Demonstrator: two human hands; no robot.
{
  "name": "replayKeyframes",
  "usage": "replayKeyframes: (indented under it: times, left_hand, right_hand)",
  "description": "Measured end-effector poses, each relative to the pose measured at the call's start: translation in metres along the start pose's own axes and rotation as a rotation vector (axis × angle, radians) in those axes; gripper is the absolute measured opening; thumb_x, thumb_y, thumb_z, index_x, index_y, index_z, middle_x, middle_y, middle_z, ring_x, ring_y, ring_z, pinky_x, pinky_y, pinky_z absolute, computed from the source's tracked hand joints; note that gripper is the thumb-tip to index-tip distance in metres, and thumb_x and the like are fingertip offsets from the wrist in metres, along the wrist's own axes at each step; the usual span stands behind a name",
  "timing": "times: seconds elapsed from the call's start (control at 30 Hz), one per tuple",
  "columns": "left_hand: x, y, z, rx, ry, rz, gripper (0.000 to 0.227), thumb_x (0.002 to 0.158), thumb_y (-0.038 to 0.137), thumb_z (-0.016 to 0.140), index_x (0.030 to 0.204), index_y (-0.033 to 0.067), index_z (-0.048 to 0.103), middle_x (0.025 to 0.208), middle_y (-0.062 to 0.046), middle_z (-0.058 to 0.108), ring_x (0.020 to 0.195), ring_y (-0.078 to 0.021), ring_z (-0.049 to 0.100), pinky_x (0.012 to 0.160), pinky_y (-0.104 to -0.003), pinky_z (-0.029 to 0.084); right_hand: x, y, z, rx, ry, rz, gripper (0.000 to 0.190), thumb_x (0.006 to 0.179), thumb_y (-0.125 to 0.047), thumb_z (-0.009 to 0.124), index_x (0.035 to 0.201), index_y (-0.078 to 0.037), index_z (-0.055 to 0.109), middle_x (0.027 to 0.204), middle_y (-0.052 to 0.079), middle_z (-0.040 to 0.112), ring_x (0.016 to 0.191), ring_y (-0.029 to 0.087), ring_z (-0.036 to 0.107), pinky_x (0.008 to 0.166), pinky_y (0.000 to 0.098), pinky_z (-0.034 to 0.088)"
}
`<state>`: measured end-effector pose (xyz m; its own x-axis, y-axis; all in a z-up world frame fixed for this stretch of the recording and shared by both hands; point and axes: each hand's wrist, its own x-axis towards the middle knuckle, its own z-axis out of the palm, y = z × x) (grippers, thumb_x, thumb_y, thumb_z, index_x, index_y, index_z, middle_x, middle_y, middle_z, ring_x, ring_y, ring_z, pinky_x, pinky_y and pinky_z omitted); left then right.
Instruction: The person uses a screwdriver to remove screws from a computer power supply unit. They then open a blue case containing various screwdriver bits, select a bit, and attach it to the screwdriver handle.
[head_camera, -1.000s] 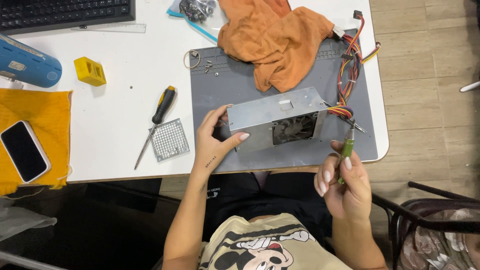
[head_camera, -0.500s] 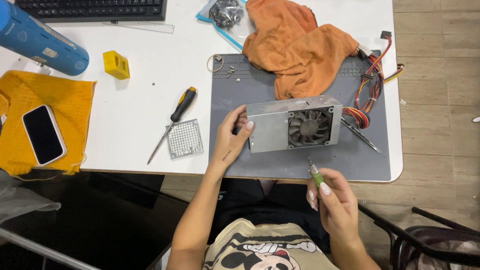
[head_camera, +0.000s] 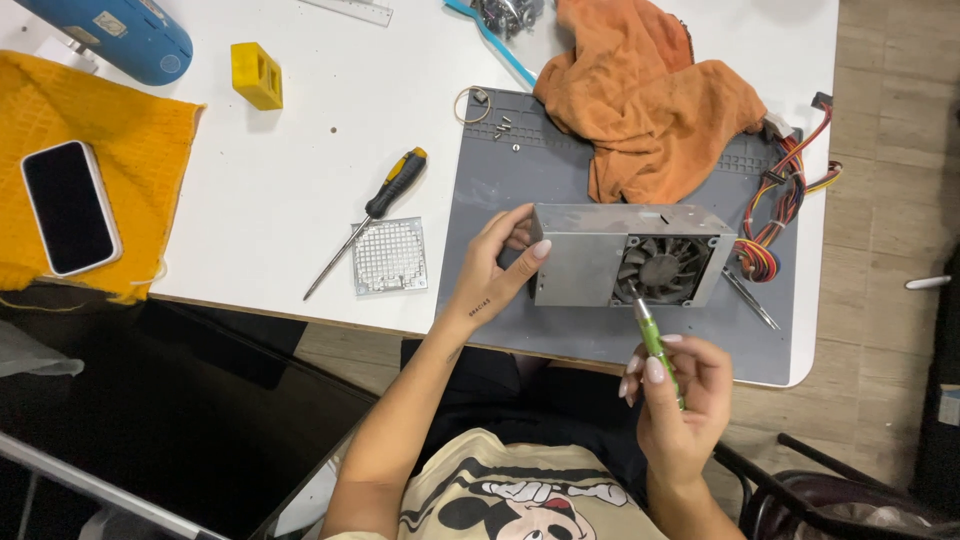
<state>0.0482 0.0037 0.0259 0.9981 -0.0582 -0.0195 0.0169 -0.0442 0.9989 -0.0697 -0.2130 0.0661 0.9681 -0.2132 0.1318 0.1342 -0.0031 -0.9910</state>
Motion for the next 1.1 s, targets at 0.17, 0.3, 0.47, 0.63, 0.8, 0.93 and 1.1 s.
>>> replayKeyframes:
  times: [0.17, 0.3, 0.47, 0.63, 0.8, 0.93, 1.1]
  left_hand:
    - [-0.007, 0.003, 0.001, 0.068, 0.032, 0.118, 0.073, 0.092, 0.06, 0.063, 0.138, 0.0023, 0.063, 0.113, -0.008, 0.066, 0.099, -0.0186, 0.063, 0.088, -0.031, 0.054]
    - [-0.011, -0.004, 0.004, 0.04, 0.091, 0.188, 0.062, 0.083, 0.052, 0.077, 0.124, 0.0064, 0.069, 0.103, -0.006, 0.069, 0.09, -0.0148, 0.067, 0.076, -0.027, 0.06]
    - [-0.018, 0.0, 0.002, -0.017, 0.096, 0.081, 0.059, 0.085, 0.048, 0.076, 0.128, 0.0092, 0.063, 0.07, 0.003, 0.058, 0.062, -0.0063, 0.055, 0.059, -0.022, 0.047]
    - [-0.024, 0.01, -0.007, 0.213, 0.057, -0.022, 0.053, 0.088, 0.05, 0.068, 0.126, 0.013, 0.064, 0.07, 0.002, 0.062, 0.062, -0.0096, 0.059, 0.062, -0.028, 0.047]
    - [-0.042, 0.066, -0.008, 0.831, 0.021, -0.234, 0.077, 0.089, 0.077, 0.053, 0.136, 0.0154, 0.054, 0.062, 0.007, 0.069, 0.063, -0.0238, 0.073, 0.063, -0.04, 0.054]
    - [-0.058, 0.095, -0.012, 0.641, 0.411, 0.347, 0.032, 0.091, 0.043, 0.075, 0.103, 0.0134, 0.074, 0.06, 0.006, 0.062, 0.054, -0.0107, 0.061, 0.055, -0.029, 0.05]
    - [-0.058, 0.101, 0.009, 0.078, -0.099, 0.318, 0.032, 0.099, 0.025, 0.07, 0.124, 0.0049, 0.075, 0.102, -0.009, 0.076, 0.094, -0.0167, 0.073, 0.083, -0.029, 0.061]
  right_hand:
    - [0.01, -0.004, -0.001, 0.354, -0.129, 0.068, 0.028, 0.106, -0.014, 0.058, 0.132, -0.006, 0.051, 0.085, 0.016, 0.065, 0.053, 0.017, 0.053, 0.054, 0.0256, 0.046]
    - [0.008, -0.001, 0.0, 0.449, -0.164, 0.071, 0.028, 0.107, -0.012, 0.056, 0.134, -0.005, 0.052, 0.087, 0.017, 0.064, 0.052, 0.017, 0.05, 0.05, 0.0263, 0.044]
    - [0.007, -0.001, -0.002, 0.493, -0.185, 0.052, 0.03, 0.105, -0.013, 0.059, 0.131, -0.001, 0.053, 0.087, 0.019, 0.066, 0.05, 0.017, 0.05, 0.049, 0.0252, 0.045]
    - [0.012, 0.002, -0.012, 0.526, -0.16, 0.034, 0.031, 0.105, -0.012, 0.058, 0.131, 0.002, 0.052, 0.084, 0.021, 0.064, 0.047, 0.018, 0.049, 0.048, 0.0254, 0.044]
    - [0.012, 0.005, -0.02, 0.506, -0.139, 0.034, 0.031, 0.104, -0.013, 0.058, 0.13, 0.002, 0.051, 0.082, 0.021, 0.064, 0.049, 0.019, 0.048, 0.049, 0.0267, 0.043]
    - [0.01, 0.008, -0.022, 0.503, -0.208, 0.033, 0.031, 0.104, -0.014, 0.059, 0.129, 0.002, 0.053, 0.081, 0.021, 0.066, 0.049, 0.02, 0.051, 0.045, 0.0262, 0.045]
    - [0.002, 0.016, -0.013, 0.512, -0.345, 0.155, 0.036, 0.102, -0.018, 0.064, 0.128, 0.004, 0.052, 0.079, 0.024, 0.068, 0.048, 0.021, 0.054, 0.045, 0.0273, 0.046]
